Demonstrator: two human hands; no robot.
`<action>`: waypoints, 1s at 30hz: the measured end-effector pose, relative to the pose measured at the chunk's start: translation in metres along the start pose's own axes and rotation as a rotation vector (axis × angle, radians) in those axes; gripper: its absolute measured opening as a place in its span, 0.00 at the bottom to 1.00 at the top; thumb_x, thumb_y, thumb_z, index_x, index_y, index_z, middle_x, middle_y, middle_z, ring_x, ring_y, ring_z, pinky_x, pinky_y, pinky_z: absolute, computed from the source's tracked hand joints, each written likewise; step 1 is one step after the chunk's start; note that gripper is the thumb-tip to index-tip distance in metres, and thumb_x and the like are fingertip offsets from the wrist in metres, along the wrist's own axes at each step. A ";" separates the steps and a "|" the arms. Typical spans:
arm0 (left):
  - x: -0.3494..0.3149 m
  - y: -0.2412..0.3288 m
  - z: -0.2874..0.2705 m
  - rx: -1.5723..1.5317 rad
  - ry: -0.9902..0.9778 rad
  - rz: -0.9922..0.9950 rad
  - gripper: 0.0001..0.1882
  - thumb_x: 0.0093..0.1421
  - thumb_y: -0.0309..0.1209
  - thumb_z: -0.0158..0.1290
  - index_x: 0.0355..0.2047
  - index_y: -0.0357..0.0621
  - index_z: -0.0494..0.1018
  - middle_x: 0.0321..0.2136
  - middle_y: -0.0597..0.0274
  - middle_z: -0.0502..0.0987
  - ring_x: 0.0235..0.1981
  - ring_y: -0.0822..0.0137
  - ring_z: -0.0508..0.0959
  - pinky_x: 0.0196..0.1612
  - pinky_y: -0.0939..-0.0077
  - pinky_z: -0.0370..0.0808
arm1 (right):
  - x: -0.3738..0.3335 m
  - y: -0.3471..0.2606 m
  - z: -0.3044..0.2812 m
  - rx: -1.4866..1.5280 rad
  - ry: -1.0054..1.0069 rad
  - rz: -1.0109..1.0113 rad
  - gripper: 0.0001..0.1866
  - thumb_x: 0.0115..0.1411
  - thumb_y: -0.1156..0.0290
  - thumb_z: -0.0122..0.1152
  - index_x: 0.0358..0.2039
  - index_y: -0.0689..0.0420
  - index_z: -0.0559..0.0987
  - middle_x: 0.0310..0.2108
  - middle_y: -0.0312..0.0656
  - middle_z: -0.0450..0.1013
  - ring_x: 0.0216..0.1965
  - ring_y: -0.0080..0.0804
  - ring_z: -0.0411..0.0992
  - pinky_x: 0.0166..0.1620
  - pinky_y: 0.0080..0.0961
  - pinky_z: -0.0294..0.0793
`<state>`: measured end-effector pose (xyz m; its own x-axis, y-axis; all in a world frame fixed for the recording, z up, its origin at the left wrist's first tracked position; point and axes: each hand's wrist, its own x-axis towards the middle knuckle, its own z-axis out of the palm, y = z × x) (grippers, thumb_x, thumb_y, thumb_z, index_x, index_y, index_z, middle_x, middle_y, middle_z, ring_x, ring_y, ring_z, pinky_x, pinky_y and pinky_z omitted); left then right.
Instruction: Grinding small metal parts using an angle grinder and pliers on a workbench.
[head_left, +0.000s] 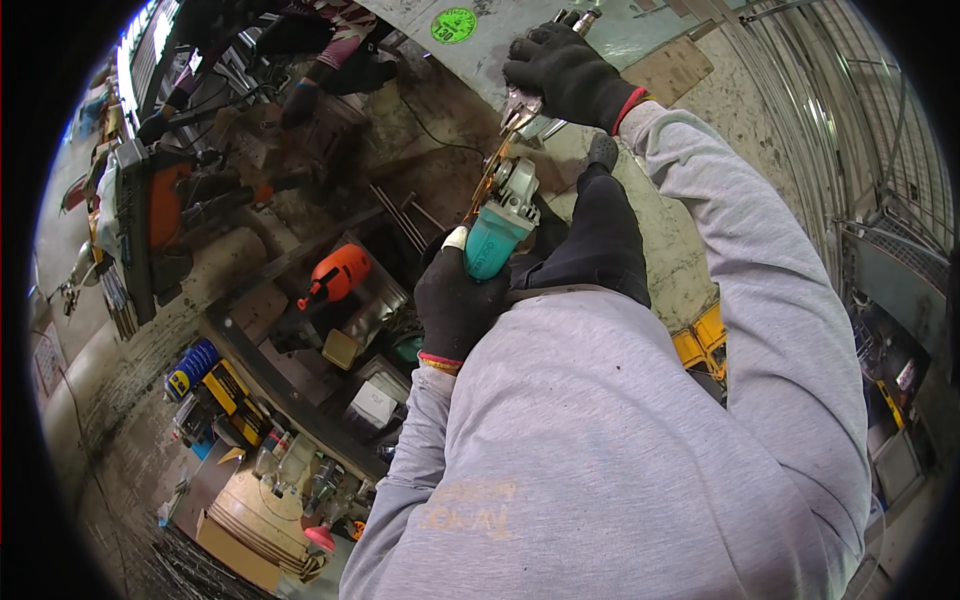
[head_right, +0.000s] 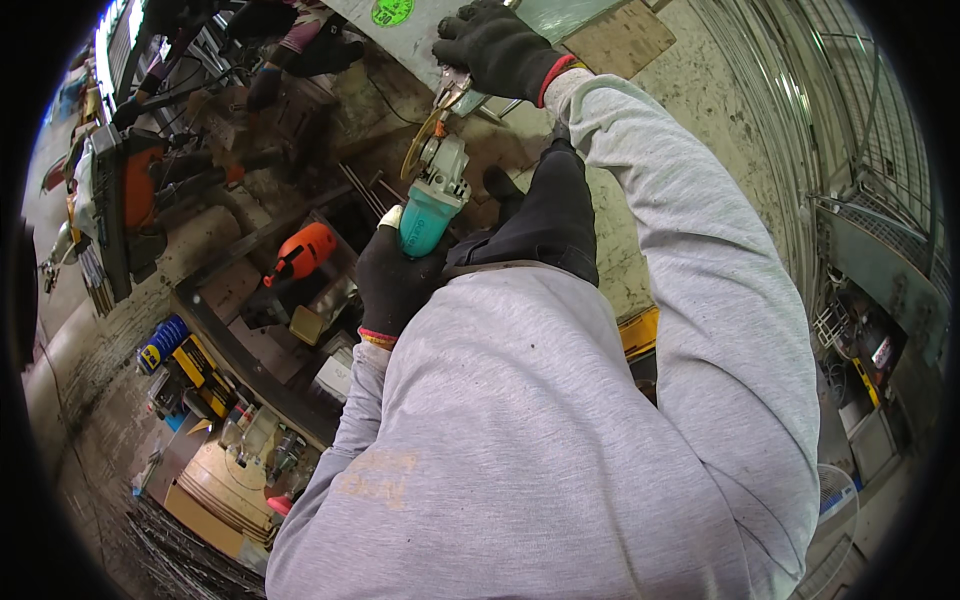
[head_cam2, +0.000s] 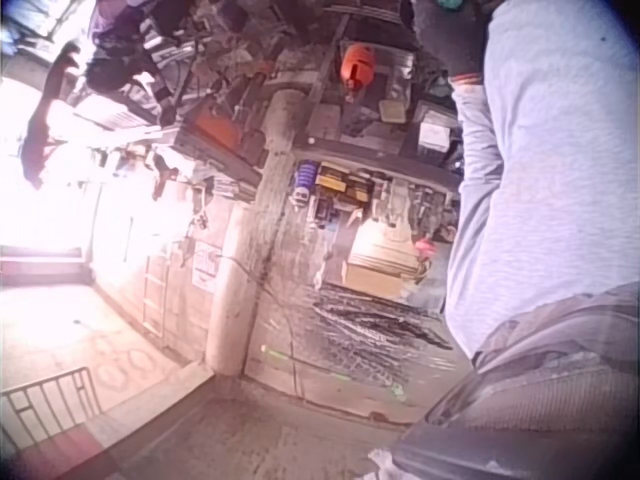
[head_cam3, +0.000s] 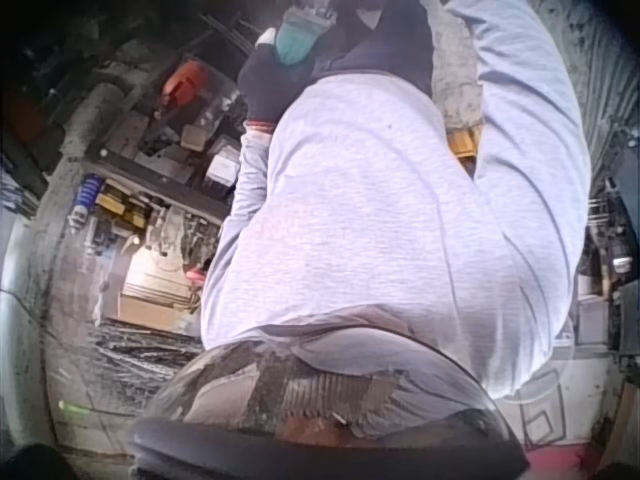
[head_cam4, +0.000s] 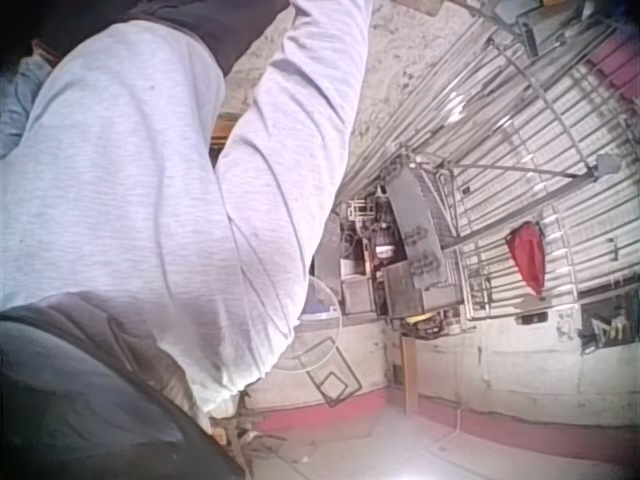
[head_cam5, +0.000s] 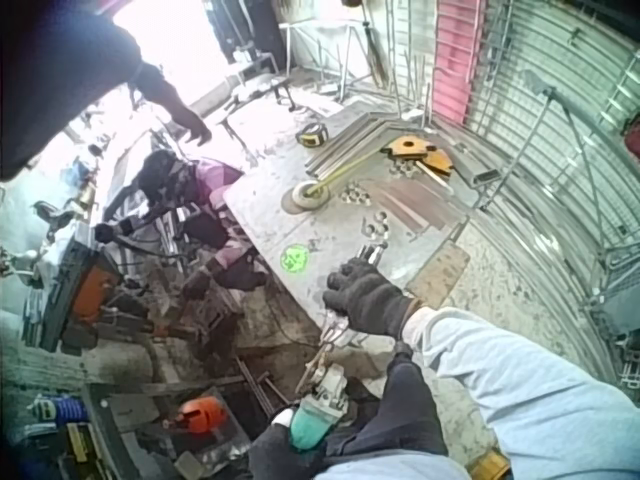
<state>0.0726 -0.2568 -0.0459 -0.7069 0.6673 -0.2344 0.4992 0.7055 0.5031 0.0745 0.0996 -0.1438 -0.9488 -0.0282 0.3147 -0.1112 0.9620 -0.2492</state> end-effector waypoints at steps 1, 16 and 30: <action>0.000 0.001 0.000 0.009 0.003 0.004 0.29 0.61 0.47 0.75 0.56 0.46 0.82 0.40 0.47 0.89 0.41 0.44 0.91 0.42 0.54 0.86 | 0.000 0.001 0.001 -0.001 0.001 0.002 0.19 0.52 0.68 0.77 0.45 0.47 0.83 0.49 0.40 0.78 0.56 0.48 0.78 0.63 0.48 0.73; 0.001 0.010 -0.010 0.034 -0.041 -0.021 0.33 0.57 0.41 0.74 0.61 0.43 0.81 0.43 0.45 0.89 0.45 0.43 0.90 0.46 0.53 0.86 | 0.001 0.000 0.001 -0.015 0.063 -0.013 0.17 0.55 0.66 0.76 0.45 0.47 0.83 0.50 0.40 0.79 0.57 0.48 0.78 0.64 0.48 0.72; 0.003 0.011 -0.013 0.016 -0.056 -0.035 0.33 0.58 0.40 0.73 0.61 0.44 0.80 0.43 0.45 0.89 0.45 0.43 0.90 0.46 0.53 0.86 | 0.002 -0.001 -0.001 -0.005 0.035 -0.020 0.18 0.52 0.68 0.76 0.44 0.48 0.83 0.48 0.40 0.78 0.55 0.47 0.78 0.63 0.48 0.73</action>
<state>0.0697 -0.2508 -0.0305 -0.6951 0.6544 -0.2976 0.4833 0.7319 0.4804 0.0726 0.0989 -0.1419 -0.9354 -0.0376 0.3516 -0.1283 0.9626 -0.2385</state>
